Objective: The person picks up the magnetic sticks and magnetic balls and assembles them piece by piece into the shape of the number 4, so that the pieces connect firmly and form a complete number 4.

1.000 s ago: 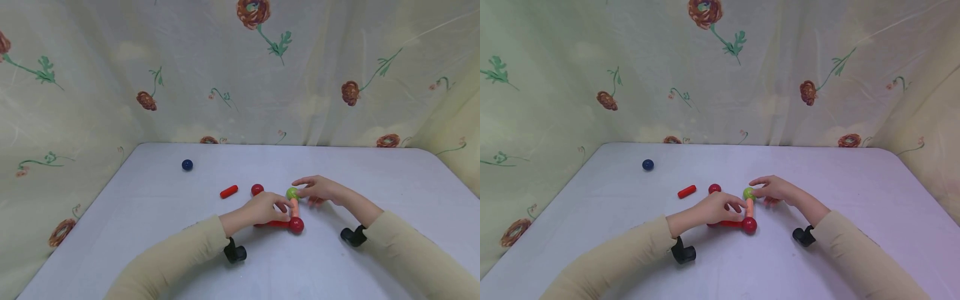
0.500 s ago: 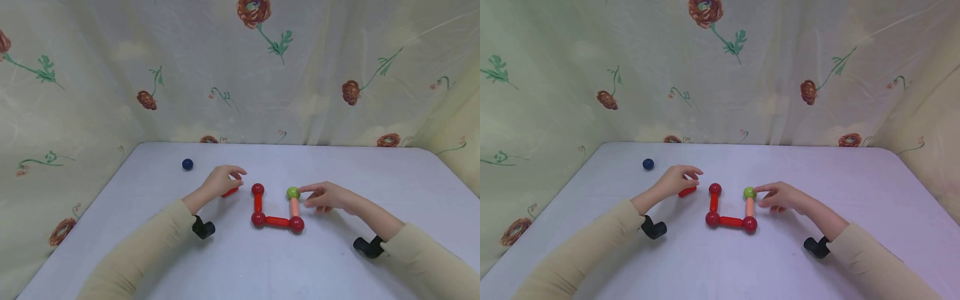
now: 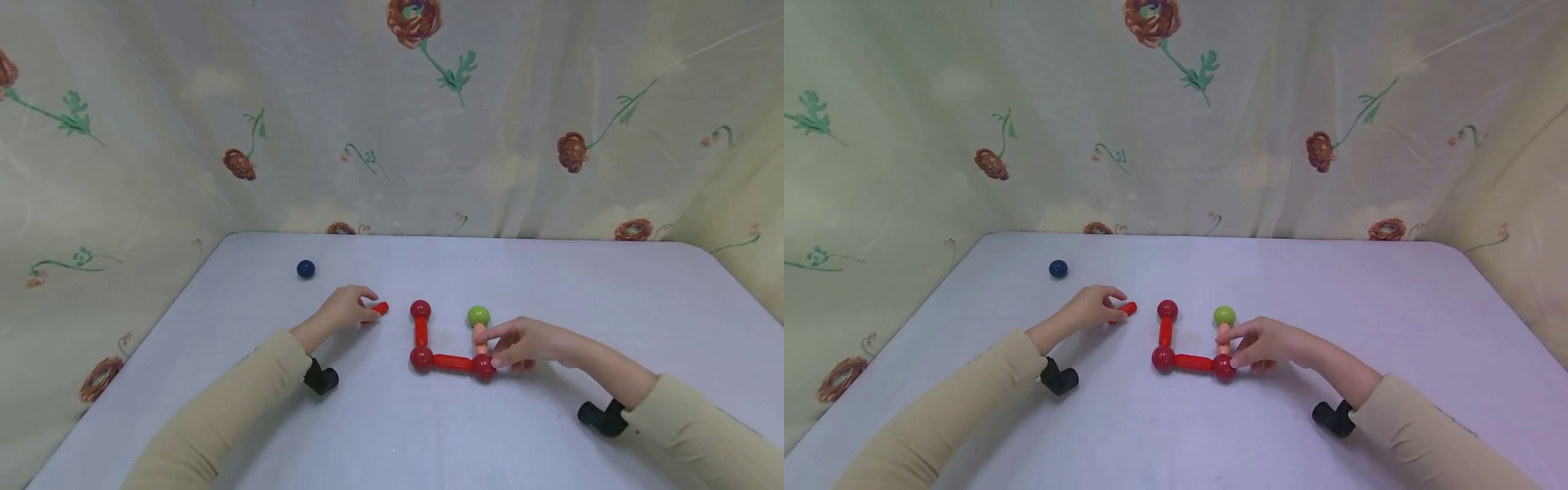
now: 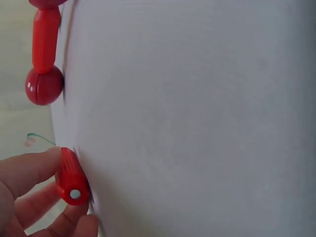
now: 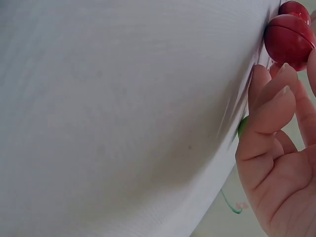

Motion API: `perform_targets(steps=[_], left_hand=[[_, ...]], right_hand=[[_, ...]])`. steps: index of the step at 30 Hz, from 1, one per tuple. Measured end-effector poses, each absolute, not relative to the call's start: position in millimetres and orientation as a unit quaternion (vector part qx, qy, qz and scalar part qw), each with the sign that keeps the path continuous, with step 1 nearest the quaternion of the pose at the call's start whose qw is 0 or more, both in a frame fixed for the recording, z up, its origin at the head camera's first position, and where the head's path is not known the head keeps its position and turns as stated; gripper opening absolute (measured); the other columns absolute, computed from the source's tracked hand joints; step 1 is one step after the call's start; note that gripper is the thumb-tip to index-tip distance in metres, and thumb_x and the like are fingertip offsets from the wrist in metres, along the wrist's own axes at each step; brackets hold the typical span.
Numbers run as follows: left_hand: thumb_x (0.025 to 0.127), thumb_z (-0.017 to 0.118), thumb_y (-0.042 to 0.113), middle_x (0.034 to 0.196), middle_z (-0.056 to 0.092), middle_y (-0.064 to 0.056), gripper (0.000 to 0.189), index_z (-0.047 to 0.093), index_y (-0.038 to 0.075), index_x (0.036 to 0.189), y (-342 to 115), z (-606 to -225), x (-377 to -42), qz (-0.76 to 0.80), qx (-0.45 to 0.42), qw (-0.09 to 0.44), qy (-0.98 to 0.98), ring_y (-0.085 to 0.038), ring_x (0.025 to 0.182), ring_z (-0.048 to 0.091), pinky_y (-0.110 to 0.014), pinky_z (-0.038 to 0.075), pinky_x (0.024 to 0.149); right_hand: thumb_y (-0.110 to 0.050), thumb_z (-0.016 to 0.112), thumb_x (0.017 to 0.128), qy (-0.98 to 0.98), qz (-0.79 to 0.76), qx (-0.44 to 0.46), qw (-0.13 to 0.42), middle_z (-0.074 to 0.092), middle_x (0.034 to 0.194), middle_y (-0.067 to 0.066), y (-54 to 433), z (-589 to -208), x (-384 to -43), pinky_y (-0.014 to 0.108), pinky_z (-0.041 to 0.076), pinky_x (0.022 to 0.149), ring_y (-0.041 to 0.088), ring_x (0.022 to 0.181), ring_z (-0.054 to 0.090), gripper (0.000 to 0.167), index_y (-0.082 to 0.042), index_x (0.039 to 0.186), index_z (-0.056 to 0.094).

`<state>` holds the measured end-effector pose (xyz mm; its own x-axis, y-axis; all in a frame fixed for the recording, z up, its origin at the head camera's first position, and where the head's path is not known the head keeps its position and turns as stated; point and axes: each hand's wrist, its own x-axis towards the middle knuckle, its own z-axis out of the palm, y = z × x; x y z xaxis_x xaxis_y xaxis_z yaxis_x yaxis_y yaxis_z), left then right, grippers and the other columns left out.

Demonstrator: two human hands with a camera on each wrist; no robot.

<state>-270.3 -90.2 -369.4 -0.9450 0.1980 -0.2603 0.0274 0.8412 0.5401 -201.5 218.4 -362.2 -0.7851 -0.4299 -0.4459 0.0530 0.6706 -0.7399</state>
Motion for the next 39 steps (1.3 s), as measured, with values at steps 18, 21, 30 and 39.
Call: perform_targets(steps=[18,21,30,39], left_hand=[[0.086,0.062,0.020,0.087,0.060,-0.007,0.039,0.055,0.009,0.123,-93,-368,-259,0.302,0.062,0.184,0.933,-0.014,0.065,0.053,-0.021,0.044,0.057],[0.086,0.062,0.019,0.083,0.058,-0.006,0.037,0.056,0.012,0.122,-93,-365,-250,0.319,0.076,0.179,0.928,-0.015,0.066,0.053,-0.020,0.045,0.058],[0.087,0.061,0.016,0.081,0.059,-0.006,0.035,0.056,0.012,0.121,-90,-361,-229,0.424,0.094,0.194,0.880,-0.016,0.065,0.056,-0.023,0.049,0.062],[0.088,0.059,0.014,0.076,0.059,-0.005,0.034,0.055,0.009,0.122,-79,-360,-201,0.491,0.124,0.202,0.838,-0.014,0.062,0.057,-0.025,0.051,0.064]], right_hand=[[-0.014,0.068,0.081,0.857,-0.393,-0.118,0.311,0.058,0.079,0.003,216,-362,-201,0.023,0.040,0.052,0.014,0.059,0.053,0.047,-0.009,0.125,0.055],[-0.015,0.068,0.081,0.859,-0.391,-0.116,0.310,0.058,0.079,0.002,216,-362,-201,0.023,0.040,0.052,0.014,0.059,0.053,0.047,-0.009,0.125,0.056],[-0.015,0.069,0.080,0.860,-0.390,-0.113,0.310,0.058,0.079,0.002,215,-361,-199,0.023,0.039,0.052,0.014,0.059,0.052,0.047,-0.010,0.125,0.056],[-0.015,0.069,0.081,0.860,-0.388,-0.113,0.310,0.059,0.079,0.002,215,-361,-200,0.023,0.040,0.052,0.014,0.059,0.053,0.047,-0.010,0.125,0.056]])
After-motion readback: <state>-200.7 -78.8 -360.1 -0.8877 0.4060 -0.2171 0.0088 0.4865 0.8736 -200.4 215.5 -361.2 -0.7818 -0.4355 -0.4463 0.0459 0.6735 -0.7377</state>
